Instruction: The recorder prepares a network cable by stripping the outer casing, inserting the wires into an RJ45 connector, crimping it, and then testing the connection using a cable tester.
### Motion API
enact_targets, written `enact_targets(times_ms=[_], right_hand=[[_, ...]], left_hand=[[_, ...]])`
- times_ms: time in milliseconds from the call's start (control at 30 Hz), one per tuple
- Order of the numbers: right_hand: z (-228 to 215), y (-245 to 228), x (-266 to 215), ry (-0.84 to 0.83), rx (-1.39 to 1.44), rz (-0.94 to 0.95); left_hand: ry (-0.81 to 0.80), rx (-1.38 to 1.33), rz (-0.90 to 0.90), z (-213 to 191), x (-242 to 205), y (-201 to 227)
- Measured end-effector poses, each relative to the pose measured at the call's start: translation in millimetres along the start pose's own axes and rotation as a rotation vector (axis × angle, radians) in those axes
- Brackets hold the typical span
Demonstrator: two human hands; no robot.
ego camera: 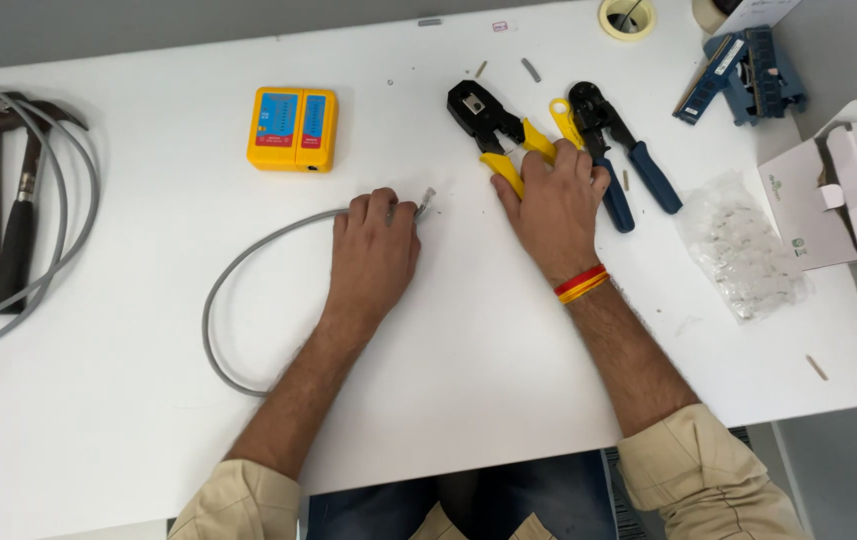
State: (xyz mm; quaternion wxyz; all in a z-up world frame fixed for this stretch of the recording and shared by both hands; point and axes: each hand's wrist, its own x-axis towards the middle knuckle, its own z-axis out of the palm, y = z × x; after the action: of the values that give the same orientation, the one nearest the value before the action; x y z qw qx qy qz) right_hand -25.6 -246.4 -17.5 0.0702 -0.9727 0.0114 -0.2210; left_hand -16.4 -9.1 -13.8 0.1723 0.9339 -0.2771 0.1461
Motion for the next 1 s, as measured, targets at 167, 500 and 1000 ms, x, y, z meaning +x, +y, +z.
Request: enact_targets(times_ms=[167, 500, 1000], right_hand=[[-6, 1, -3, -0.019, -0.031, -0.005], [-45, 17, 4, -0.404, 1.148, 0.443], [-55, 31, -45, -0.695, 1.808, 0.24]], left_hand=[[0.095, -0.1, -0.068, 9, 19, 19], [-0.18, -0.918, -0.324, -6, 23, 14], [-0.401, -1.332, -0.352, 5, 22, 13]])
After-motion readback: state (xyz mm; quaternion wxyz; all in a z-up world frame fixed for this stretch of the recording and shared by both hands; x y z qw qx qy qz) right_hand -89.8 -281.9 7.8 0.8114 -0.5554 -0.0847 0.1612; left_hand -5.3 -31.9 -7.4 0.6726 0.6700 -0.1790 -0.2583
